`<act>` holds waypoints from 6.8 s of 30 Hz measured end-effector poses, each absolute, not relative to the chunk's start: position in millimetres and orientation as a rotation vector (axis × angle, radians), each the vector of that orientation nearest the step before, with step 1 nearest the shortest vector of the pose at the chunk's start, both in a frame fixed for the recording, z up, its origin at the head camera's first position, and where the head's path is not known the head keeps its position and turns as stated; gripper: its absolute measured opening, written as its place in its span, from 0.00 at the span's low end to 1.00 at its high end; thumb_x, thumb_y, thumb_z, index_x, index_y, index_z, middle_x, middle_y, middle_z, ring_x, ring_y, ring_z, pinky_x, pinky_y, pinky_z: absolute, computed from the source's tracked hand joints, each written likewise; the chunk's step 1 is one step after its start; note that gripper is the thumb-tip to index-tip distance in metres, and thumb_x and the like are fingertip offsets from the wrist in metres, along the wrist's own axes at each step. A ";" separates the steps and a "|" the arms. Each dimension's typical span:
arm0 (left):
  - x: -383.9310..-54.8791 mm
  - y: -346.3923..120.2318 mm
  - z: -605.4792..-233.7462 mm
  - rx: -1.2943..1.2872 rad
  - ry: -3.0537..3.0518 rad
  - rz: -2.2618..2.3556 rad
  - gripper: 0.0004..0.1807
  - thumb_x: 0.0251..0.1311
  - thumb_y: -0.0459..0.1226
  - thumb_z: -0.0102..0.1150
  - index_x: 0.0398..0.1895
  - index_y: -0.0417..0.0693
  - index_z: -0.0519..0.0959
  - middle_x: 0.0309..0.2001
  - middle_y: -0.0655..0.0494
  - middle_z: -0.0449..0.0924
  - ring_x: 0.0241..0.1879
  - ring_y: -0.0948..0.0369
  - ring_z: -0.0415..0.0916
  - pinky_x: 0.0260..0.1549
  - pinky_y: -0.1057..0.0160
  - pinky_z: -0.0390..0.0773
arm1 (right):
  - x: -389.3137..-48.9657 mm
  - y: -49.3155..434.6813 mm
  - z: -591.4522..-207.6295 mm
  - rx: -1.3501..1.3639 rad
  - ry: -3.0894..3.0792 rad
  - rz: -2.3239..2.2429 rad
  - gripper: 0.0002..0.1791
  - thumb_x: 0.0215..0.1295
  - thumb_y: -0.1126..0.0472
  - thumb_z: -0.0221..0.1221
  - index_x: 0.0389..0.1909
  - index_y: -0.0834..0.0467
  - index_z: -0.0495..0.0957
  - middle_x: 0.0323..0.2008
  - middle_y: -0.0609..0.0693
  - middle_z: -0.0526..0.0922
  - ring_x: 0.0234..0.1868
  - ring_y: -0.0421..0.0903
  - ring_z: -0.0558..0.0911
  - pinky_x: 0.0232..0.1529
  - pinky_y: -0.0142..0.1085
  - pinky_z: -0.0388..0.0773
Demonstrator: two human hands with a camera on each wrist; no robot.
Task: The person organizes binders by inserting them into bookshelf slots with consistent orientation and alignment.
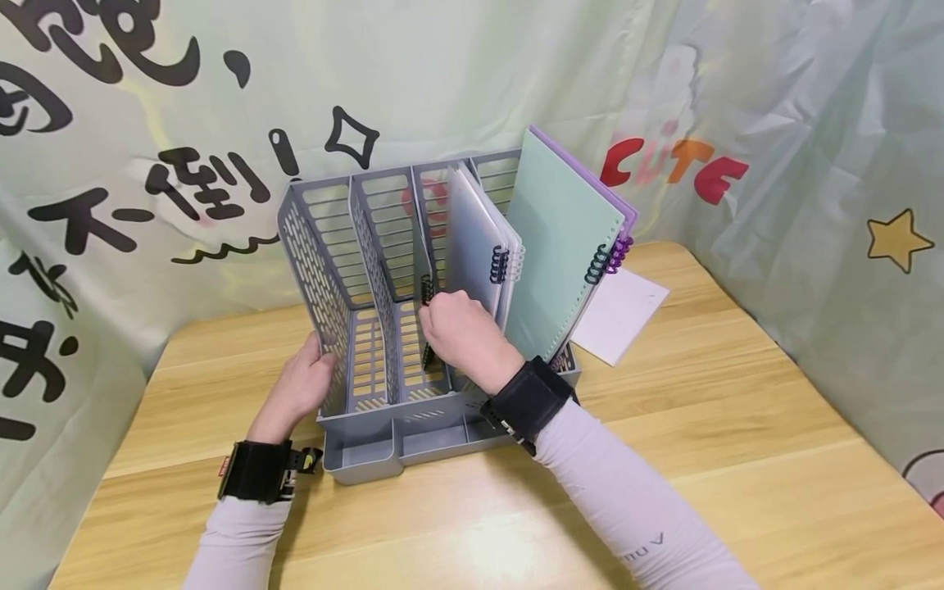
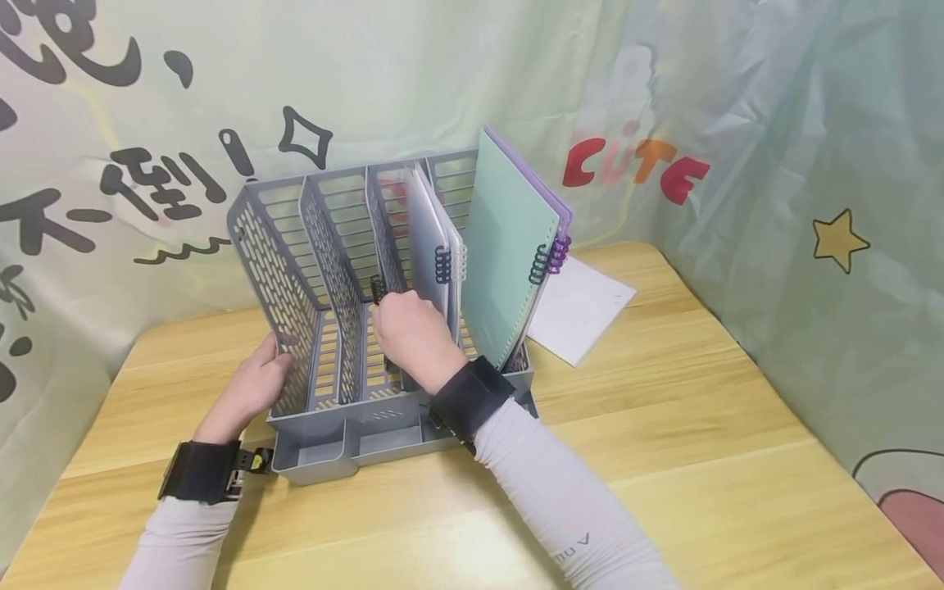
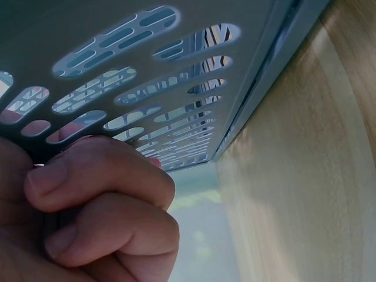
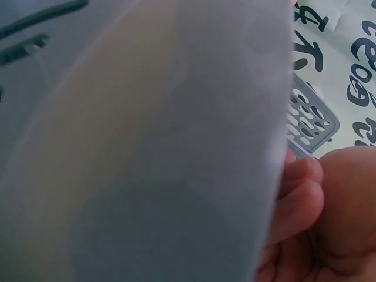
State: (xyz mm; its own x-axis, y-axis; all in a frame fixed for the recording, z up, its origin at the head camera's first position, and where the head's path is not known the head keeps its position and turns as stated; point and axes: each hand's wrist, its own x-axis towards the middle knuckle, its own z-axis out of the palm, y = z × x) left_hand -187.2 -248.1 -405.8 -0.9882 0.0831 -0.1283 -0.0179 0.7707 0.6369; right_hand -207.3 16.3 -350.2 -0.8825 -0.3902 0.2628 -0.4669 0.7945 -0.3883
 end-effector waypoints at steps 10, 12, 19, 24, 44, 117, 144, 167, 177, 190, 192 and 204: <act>-187.1 -248.1 -403.8 0.059 2.810 0.999 0.35 0.83 0.41 0.30 0.87 0.34 0.43 0.81 0.23 0.52 0.76 0.24 0.59 0.70 0.23 0.66 | -201.0 14.2 -344.2 0.590 -2.910 0.747 0.34 0.89 0.51 0.43 0.12 0.50 0.63 0.14 0.45 0.63 0.15 0.48 0.75 0.21 0.39 0.74; -186.8 -248.8 -403.9 0.050 2.810 0.999 0.35 0.83 0.41 0.29 0.87 0.35 0.43 0.82 0.24 0.52 0.77 0.24 0.57 0.72 0.24 0.64 | -198.1 13.8 -341.6 0.591 -2.938 0.761 0.35 0.89 0.49 0.42 0.12 0.50 0.63 0.14 0.46 0.62 0.15 0.49 0.74 0.20 0.38 0.72; -185.9 -249.3 -404.7 0.042 2.808 1.004 0.35 0.83 0.41 0.29 0.87 0.36 0.44 0.82 0.25 0.52 0.79 0.26 0.56 0.73 0.26 0.63 | -190.7 13.1 -336.8 0.621 -2.942 0.748 0.35 0.89 0.48 0.43 0.13 0.51 0.63 0.15 0.46 0.64 0.15 0.46 0.73 0.17 0.35 0.68; -186.2 -247.4 -403.8 0.047 2.800 1.012 0.35 0.83 0.41 0.30 0.87 0.37 0.44 0.83 0.25 0.51 0.79 0.26 0.56 0.73 0.25 0.63 | -185.0 16.8 -332.1 0.621 -2.969 0.718 0.33 0.88 0.47 0.47 0.14 0.51 0.65 0.15 0.46 0.66 0.15 0.47 0.74 0.20 0.35 0.69; -185.1 -248.0 -403.9 0.047 2.806 1.003 0.35 0.83 0.41 0.29 0.87 0.35 0.45 0.82 0.25 0.52 0.79 0.26 0.56 0.74 0.26 0.63 | -166.4 47.5 -311.1 0.666 -2.876 0.883 0.28 0.82 0.45 0.57 0.18 0.50 0.66 0.16 0.40 0.64 0.17 0.38 0.68 0.22 0.32 0.65; -186.7 -248.5 -402.3 0.032 2.781 1.035 0.36 0.83 0.41 0.29 0.88 0.37 0.41 0.84 0.26 0.49 0.80 0.26 0.52 0.75 0.25 0.59 | -206.3 252.4 -343.4 0.282 -3.313 0.930 0.28 0.74 0.39 0.65 0.33 0.63 0.80 0.17 0.47 0.79 0.22 0.43 0.79 0.32 0.36 0.76; -187.6 -248.0 -405.2 0.018 2.782 1.047 0.36 0.82 0.42 0.30 0.88 0.38 0.42 0.83 0.26 0.52 0.78 0.25 0.57 0.71 0.24 0.65 | -252.8 282.3 -397.8 -0.104 -3.496 0.286 0.41 0.72 0.22 0.50 0.13 0.51 0.66 0.13 0.44 0.66 0.19 0.44 0.70 0.29 0.39 0.66; -187.4 -246.4 -403.1 0.006 2.747 1.091 0.35 0.83 0.42 0.30 0.88 0.40 0.44 0.83 0.27 0.52 0.79 0.27 0.57 0.72 0.25 0.66 | -270.1 330.0 -385.5 -0.215 -3.638 0.425 0.36 0.58 0.34 0.75 0.19 0.56 0.66 0.15 0.44 0.66 0.21 0.43 0.68 0.30 0.35 0.65; -188.2 -246.9 -404.6 0.014 2.762 1.072 0.36 0.83 0.42 0.31 0.88 0.40 0.43 0.83 0.27 0.51 0.80 0.27 0.55 0.73 0.25 0.63 | -268.4 335.4 -379.7 -0.109 -3.639 0.407 0.33 0.53 0.42 0.81 0.17 0.53 0.67 0.15 0.43 0.66 0.22 0.42 0.67 0.29 0.34 0.64; -188.4 -247.2 -405.1 0.011 2.787 1.043 0.35 0.83 0.42 0.32 0.87 0.37 0.46 0.82 0.26 0.54 0.79 0.27 0.57 0.73 0.25 0.64 | -266.5 337.6 -379.4 -0.122 -3.648 0.372 0.59 0.52 0.36 0.80 0.62 0.81 0.67 0.53 0.74 0.77 0.53 0.66 0.75 0.67 0.65 0.74; -188.4 -247.2 -404.9 0.009 2.788 1.042 0.35 0.83 0.42 0.32 0.87 0.37 0.46 0.82 0.26 0.54 0.79 0.27 0.57 0.73 0.25 0.64 | -267.4 338.1 -380.1 -0.117 -3.660 0.380 0.59 0.52 0.36 0.80 0.62 0.81 0.67 0.53 0.73 0.77 0.53 0.65 0.75 0.65 0.63 0.76; -188.1 -247.7 -405.8 -0.001 2.777 1.047 0.36 0.83 0.42 0.31 0.88 0.39 0.43 0.83 0.26 0.52 0.79 0.27 0.57 0.73 0.25 0.64 | -273.3 339.5 -384.1 -0.026 -3.779 0.597 0.32 0.58 0.37 0.77 0.30 0.58 0.70 0.22 0.46 0.64 0.27 0.45 0.66 0.33 0.36 0.62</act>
